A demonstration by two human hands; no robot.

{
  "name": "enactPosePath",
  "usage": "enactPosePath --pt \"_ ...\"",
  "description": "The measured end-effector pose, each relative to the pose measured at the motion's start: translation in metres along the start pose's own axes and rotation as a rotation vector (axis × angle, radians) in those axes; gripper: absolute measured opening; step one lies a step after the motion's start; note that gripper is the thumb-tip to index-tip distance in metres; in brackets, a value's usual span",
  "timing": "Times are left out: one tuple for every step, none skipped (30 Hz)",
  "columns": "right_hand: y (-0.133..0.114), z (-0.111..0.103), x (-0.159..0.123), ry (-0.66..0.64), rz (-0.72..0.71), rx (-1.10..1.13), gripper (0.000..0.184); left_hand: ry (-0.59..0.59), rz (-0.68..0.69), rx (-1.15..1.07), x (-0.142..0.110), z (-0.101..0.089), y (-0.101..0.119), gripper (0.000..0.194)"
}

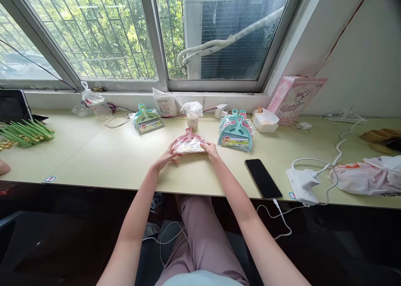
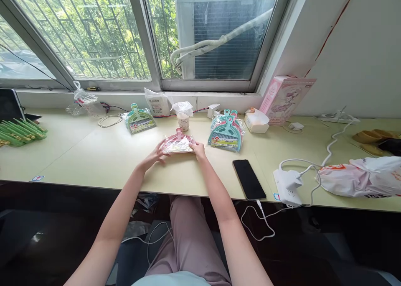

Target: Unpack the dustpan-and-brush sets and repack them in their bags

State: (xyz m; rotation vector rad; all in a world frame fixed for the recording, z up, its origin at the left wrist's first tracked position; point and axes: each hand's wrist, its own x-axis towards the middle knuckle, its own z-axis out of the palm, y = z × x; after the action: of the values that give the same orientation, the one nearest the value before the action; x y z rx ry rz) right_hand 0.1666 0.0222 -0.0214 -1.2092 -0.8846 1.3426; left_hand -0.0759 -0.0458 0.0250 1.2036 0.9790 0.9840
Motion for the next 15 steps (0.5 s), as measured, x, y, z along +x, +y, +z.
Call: enactPosePath --pt "0.000 0.000 0.000 -0.001 -0.001 -0.010 0.031 -0.034 0.020 0.064 -0.002 0.001 0.001 0.094" --pt "0.000 0.000 0.000 -0.002 -0.003 -0.026 0.032 -0.031 0.038 0.131 -0.002 0.003 0.001 0.089" --pt "0.000 0.000 0.000 -0.001 -0.005 -0.045 0.034 0.000 0.052 0.184 -0.002 0.004 0.000 0.082" --pt "0.000 0.000 0.000 -0.002 -0.007 -0.064 0.035 0.044 0.060 0.218 -0.002 0.006 -0.001 0.073" --pt "0.000 0.000 0.000 -0.004 -0.012 -0.083 0.036 0.090 0.063 0.230 -0.001 0.007 -0.002 0.065" --pt "0.000 0.000 0.000 -0.006 -0.020 -0.101 0.037 0.129 0.062 0.221 0.000 0.008 -0.003 0.059" --pt "0.000 0.000 -0.001 -0.008 -0.033 -0.119 0.038 0.160 0.056 0.197 0.002 0.009 -0.004 0.059" --pt "-0.001 0.000 -0.001 -0.010 -0.047 -0.135 0.038 0.185 0.047 0.160 0.003 0.009 -0.006 0.065" --pt "-0.001 0.000 -0.002 -0.013 -0.060 -0.149 0.039 0.206 0.036 0.120 0.004 0.009 -0.007 0.077" --pt "-0.001 0.000 -0.003 -0.017 -0.067 -0.162 0.040 0.228 0.024 0.084 0.005 0.009 -0.008 0.091" --pt "-0.001 0.000 -0.004 -0.017 -0.071 -0.174 0.042 0.248 0.007 0.054 0.006 0.008 -0.009 0.103" --pt "-0.001 0.000 -0.004 -0.014 -0.072 -0.187 0.043 0.268 -0.014 0.033 0.007 0.007 -0.010 0.113" --pt "-0.001 0.001 -0.005 -0.010 -0.074 -0.202 0.043 0.284 -0.038 0.018 0.008 0.006 -0.011 0.118" --pt "-0.001 0.001 -0.006 -0.005 -0.080 -0.216 0.044 0.296 -0.060 0.007 0.010 0.005 -0.012 0.120" --pt "-0.001 0.001 -0.007 -0.006 -0.091 -0.229 0.044 0.307 -0.078 -0.005 0.011 0.004 -0.013 0.119"
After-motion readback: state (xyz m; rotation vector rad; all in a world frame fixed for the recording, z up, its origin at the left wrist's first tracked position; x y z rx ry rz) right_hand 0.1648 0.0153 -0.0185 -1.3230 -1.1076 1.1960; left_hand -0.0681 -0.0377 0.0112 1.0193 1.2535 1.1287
